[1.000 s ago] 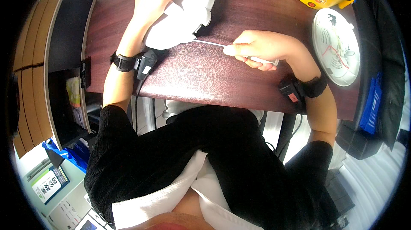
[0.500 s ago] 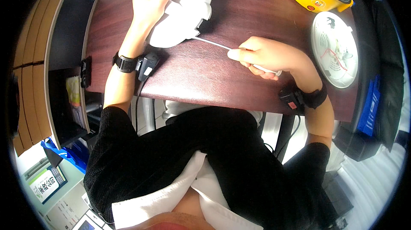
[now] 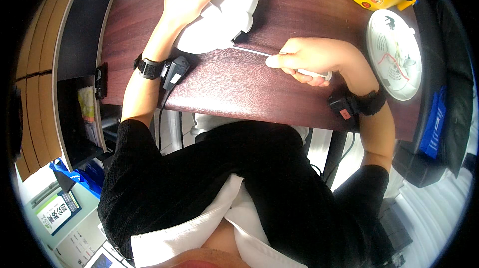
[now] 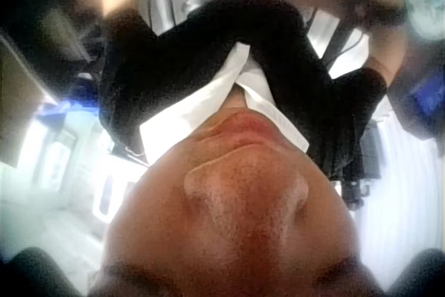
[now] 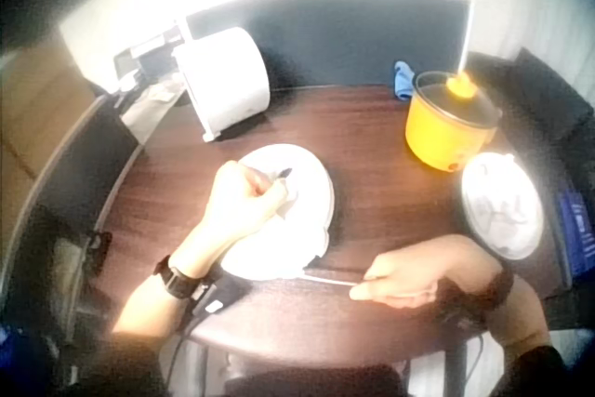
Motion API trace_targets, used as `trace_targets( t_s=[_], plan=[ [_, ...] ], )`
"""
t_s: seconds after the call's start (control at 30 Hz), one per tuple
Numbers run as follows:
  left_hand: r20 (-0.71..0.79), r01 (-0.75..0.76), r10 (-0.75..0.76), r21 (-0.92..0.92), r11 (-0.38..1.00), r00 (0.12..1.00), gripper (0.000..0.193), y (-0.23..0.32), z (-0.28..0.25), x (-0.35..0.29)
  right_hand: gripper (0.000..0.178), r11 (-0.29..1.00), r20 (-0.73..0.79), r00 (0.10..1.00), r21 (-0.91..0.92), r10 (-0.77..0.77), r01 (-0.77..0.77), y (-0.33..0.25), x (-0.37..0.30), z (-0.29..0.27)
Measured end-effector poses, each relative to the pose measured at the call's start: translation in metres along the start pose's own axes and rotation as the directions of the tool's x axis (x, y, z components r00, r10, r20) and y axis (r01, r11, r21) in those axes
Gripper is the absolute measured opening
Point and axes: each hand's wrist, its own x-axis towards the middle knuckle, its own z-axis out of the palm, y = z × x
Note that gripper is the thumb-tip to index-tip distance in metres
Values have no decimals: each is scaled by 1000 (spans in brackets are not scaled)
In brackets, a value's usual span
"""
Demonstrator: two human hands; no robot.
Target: The person uses a screwdriver to remove screws from a white plastic lid, then separates the lid into two parts. The person places the screwdriver and removed screws on the table.
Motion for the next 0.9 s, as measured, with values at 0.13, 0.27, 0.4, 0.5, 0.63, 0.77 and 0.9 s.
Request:
trace_targets(
  t_s=[0.13,0.27,0.4,0.5,0.63,0.77,0.9],
  plan=[
    [-19,-24,24,-18,1000,1000,45,4,1,0,51,999,42,999,48,14,-16,3,-1,-6],
    [-91,-9,15,67,998,996,46,2,1,0,49,999,-74,997,26,-18,20,6,0,-3],
    [-203,150,-142,24,988,969,48,2,-8,2,47,992,-208,976,92,-68,88,11,-8,-2],
    [-91,119,-115,35,992,989,43,6,-17,2,45,994,-259,965,87,-44,69,10,-16,-3],
    [71,-50,45,69,996,996,54,-2,-27,6,41,944,-299,944,246,-140,218,22,-21,-7],
    [96,-82,74,73,994,993,69,-1,-27,8,34,883,-308,930,353,-202,309,26,-21,-3],
    [187,119,-102,-85,989,977,54,-7,-30,9,25,913,-344,906,232,-245,335,19,-31,1]
  ],
)
